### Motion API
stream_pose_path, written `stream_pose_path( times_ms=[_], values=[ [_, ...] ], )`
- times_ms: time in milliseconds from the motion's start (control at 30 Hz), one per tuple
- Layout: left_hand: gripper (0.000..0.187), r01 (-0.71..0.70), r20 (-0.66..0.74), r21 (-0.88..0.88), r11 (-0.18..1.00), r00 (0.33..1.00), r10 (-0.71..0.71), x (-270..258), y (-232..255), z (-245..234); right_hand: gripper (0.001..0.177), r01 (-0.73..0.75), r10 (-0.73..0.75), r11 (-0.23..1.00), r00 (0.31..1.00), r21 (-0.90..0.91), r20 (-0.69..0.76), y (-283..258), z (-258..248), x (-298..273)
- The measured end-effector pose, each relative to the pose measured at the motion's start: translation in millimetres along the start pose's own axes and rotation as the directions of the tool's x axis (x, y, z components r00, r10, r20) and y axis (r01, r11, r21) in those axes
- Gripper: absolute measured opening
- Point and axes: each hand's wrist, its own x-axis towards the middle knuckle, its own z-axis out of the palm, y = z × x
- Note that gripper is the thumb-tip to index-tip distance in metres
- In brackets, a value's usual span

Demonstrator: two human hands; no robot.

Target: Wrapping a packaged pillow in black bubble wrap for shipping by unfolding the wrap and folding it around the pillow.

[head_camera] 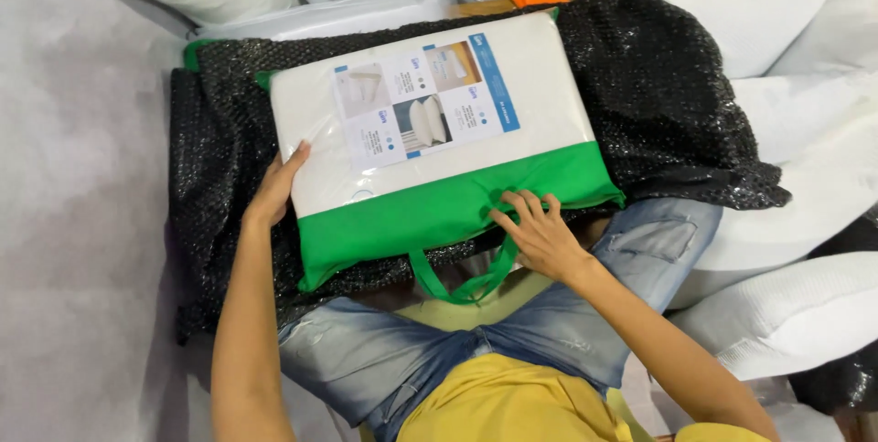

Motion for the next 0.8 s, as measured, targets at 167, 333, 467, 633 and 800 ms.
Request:
stream_pose_path(
  times_ms=[167, 333, 467, 633, 800],
  values=[
    [0.087, 0.008, -0.053, -0.007, 1.0, 0.999, -0.008, -9, 3, 5, 0.103, -0.471, 0.318, 0.655, 0.881, 0.591, 0.349, 55, -64, 2],
    [0.094, 0.034, -0.118, -0.004, 0.999, 0.992, -0.034, -18, 11, 11, 0.052, -0.683, 0.67, 0.369, 0.666, 0.63, 0.329, 123, -12, -14],
    [0.099, 0.051, -0.22, 0.025, 0.998, 0.975, -0.045, -37, 34, 19, 0.072, -0.767, 0.636, -0.036, 0.477, 0.64, 0.607, 155, 42, 3],
    [0.098, 0.094, -0.289, 0.125, 0.988, 0.956, -0.054, -50, 30, 34, 0.094, -0.791, 0.535, -0.145, 0.443, 0.595, 0.719, 186, 106, 21],
    [0.093, 0.08, -0.292, 0.078, 0.994, 0.955, -0.053, -65, 42, 37, 0.098, -0.817, 0.42, -0.198, 0.429, 0.542, 0.8, 173, 92, 48]
  ],
)
